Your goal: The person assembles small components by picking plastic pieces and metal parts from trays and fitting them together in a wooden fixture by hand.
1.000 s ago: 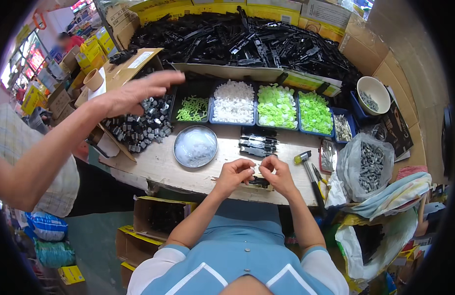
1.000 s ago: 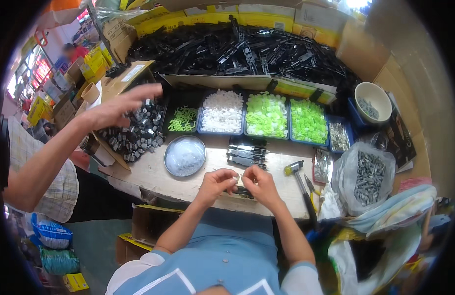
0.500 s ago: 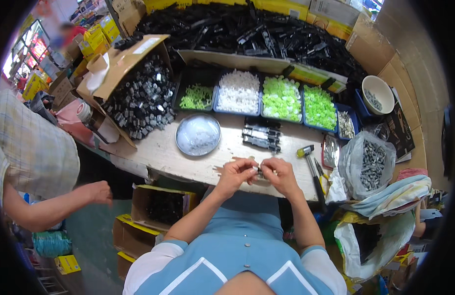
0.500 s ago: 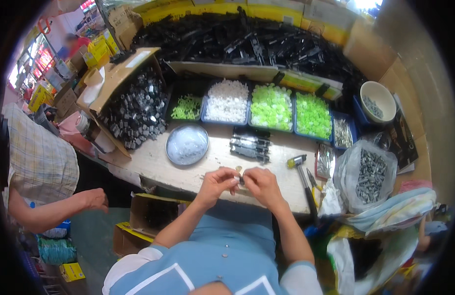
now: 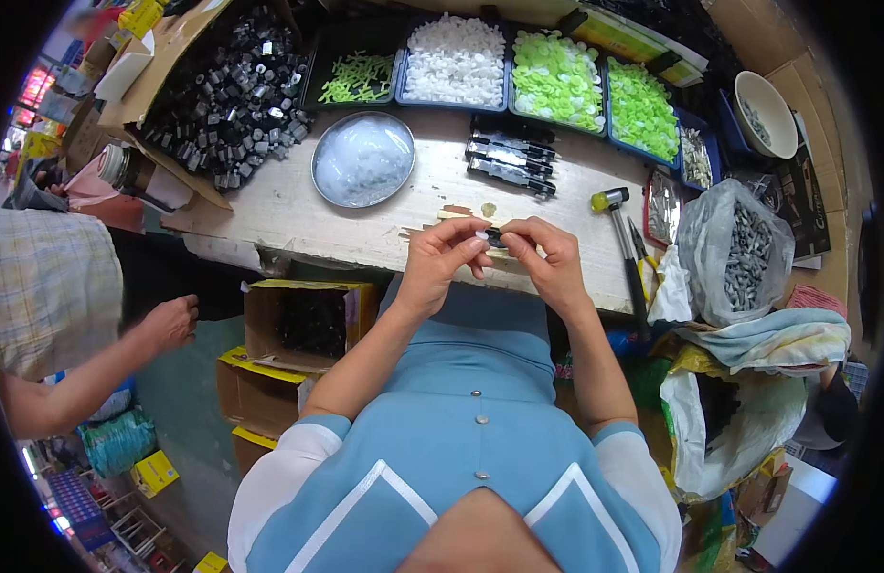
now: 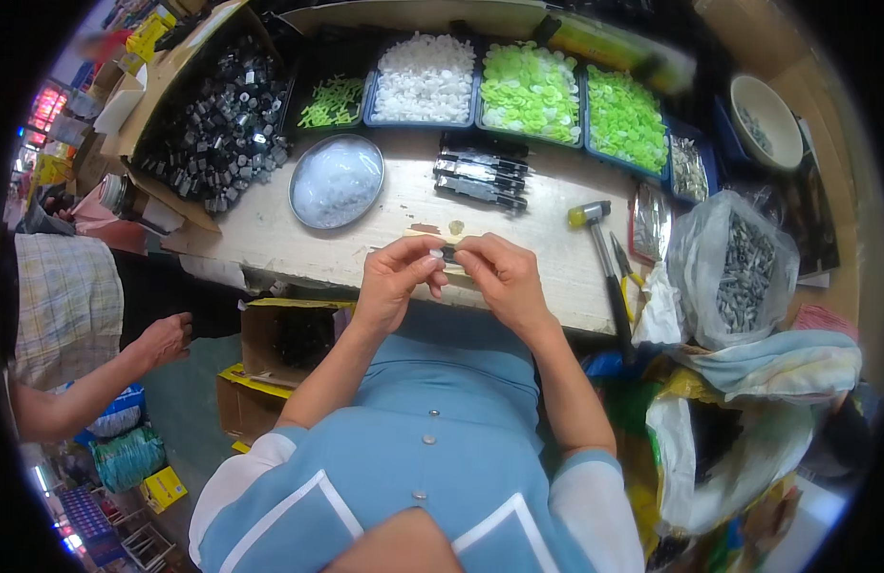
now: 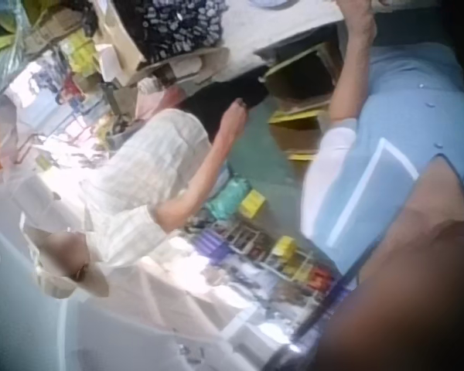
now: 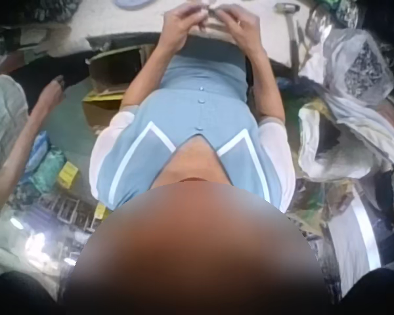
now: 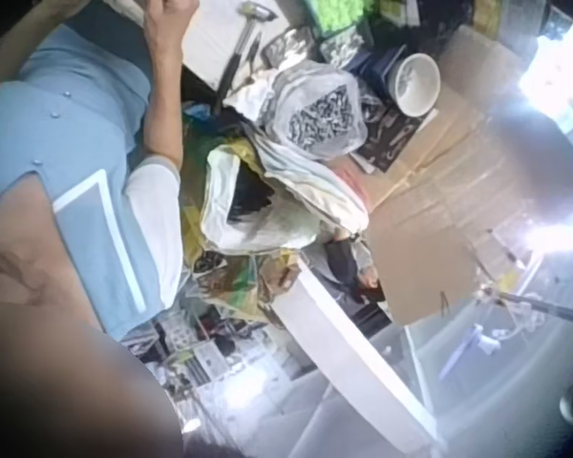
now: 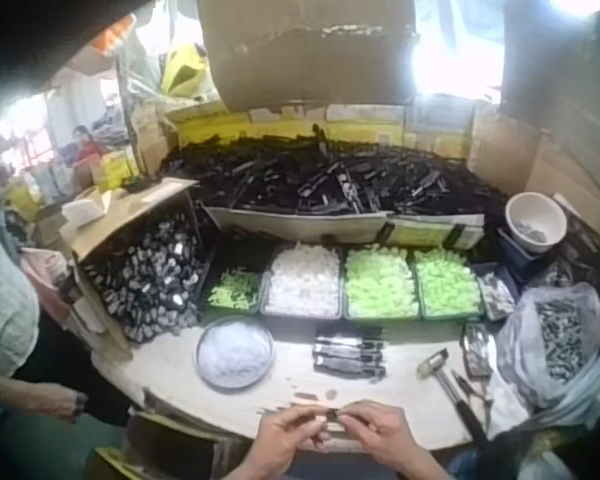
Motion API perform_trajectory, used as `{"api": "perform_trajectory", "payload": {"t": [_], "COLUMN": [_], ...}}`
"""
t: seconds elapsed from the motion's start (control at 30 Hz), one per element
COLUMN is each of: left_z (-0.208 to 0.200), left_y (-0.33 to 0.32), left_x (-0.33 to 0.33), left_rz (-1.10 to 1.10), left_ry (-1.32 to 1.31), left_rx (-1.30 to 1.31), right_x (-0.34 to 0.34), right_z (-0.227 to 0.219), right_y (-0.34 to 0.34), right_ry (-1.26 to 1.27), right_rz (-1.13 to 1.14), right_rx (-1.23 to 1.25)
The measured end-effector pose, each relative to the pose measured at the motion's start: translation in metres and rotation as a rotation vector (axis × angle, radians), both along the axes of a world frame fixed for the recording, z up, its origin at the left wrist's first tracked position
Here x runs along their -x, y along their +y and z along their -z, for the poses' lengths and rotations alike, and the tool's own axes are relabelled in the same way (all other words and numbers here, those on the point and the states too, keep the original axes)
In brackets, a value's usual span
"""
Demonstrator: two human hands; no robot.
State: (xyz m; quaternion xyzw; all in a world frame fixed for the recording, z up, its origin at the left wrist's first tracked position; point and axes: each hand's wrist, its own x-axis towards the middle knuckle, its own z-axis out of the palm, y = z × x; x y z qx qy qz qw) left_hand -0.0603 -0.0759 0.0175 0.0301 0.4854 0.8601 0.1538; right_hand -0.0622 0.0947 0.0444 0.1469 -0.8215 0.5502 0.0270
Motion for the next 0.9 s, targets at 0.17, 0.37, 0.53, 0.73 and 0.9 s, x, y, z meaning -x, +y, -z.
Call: {"api": "perform_trajectory", "payload": {"t": [0.17,0.37,0.53,0.73,0.9], "left_z": [0.006,0.007,0.001,0.0,0.005], "left_y": [0.001,0.003,-0.002,-0.02,-0.019], "left_x": [-0.002,-0.002,0.004,0.019,0.023], "left_rz": [-0.036,-0.08,-0.088,-0.23,-0.143], "left_ry": [-0.041,-0.025,0.0,0.164,0.321], "left_rx": [-0.066,-0.062,0.116,0.459,0.708], "right_x": [-0.002,0.007,0.013,0.026,0.03], "right_z": [0.012,0.013,0.012,0.018,0.016], "right_y": [-0.01,-0.02,-0.018,-0.011,-0.016], "right_ry": [0.109,0.345,0.394,0.39,0.387], "right_rz": [0.025,0.013,0.003,-0.111,-0.206], "right_rx": [-0.014,-0.15,-0.21,-0.449,-0.593]}}
